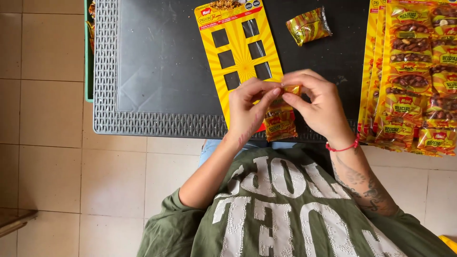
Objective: The person places small snack packets into the slots of a yellow cardboard backing sheet. They pick packets from a nearby pile and insert them one by one into the designated openings, completing several sheets.
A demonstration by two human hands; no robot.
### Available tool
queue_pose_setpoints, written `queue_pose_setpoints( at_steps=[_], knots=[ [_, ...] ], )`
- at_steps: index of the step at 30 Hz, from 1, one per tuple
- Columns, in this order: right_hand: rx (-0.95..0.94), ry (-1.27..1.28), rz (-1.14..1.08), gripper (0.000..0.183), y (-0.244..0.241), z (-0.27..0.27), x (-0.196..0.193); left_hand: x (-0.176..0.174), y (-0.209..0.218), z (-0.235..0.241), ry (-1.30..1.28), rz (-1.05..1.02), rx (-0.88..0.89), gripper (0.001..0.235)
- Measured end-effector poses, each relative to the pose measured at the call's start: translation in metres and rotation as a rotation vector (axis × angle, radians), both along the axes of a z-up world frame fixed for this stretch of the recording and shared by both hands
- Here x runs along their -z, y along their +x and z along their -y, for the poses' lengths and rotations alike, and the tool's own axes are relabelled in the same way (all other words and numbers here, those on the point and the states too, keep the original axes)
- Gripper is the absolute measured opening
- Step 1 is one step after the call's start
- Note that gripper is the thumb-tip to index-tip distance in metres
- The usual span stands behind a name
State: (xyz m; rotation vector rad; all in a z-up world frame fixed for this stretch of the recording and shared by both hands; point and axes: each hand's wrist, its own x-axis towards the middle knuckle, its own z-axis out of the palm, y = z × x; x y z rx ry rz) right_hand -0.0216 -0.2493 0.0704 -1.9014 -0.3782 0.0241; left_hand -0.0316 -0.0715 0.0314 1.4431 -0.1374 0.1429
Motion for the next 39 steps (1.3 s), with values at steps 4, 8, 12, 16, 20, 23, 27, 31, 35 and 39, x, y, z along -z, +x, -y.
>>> queue_pose_setpoints(
  at_steps=[4, 8, 12, 16, 20, 23, 27, 31, 35, 39],
  knots=[
    [0.008, 0.063, -0.072, 0.009, -0.004, 0.004, 0.001, -0.023, -0.017, -0.016, 0.240, -0.067, 0.088, 0.010],
    [0.039, 0.140, -0.226, 0.014, 0.000, -0.002, 0.024, -0.009, -0.012, -0.025, 0.333, -0.130, 0.166, 0.010],
    [0.099, -0.068, -0.088, 0.012, 0.020, -0.006, 0.039, -0.006, 0.009, -0.025, 0.727, -0.026, 0.062, 0.007],
    [0.167, -0.422, 0.150, 0.013, 0.050, -0.014, 0.075, 0.035, 0.040, -0.019, 1.085, 0.137, -0.092, 0.003],
    [0.300, -0.587, 0.432, 0.030, 0.082, -0.011, 0.055, 0.015, 0.030, -0.007, 1.005, 0.290, -0.097, 0.033],
    [0.327, -0.638, 0.398, 0.052, 0.112, 0.000, 0.072, 0.019, 0.009, 0.007, 0.685, 0.336, 0.229, 0.013],
    [0.476, -0.631, 0.572, 0.023, 0.130, 0.021, 0.091, 0.031, 0.000, 0.005, 0.983, 0.336, 0.265, 0.055],
    [0.529, 0.383, -0.086, 0.010, 0.106, 0.022, 0.074, -0.003, -0.001, -0.010, 0.515, 0.074, 0.350, 0.060],
    [0.221, 0.612, -0.328, 0.013, 0.056, 0.010, 0.034, -0.003, 0.012, -0.004, 0.085, -0.119, 0.208, 0.063],
    [0.182, 0.357, -0.110, 0.008, 0.035, 0.009, 0.022, 0.006, 0.022, 0.002, 0.021, -0.253, 0.021, 0.028]
  ],
)
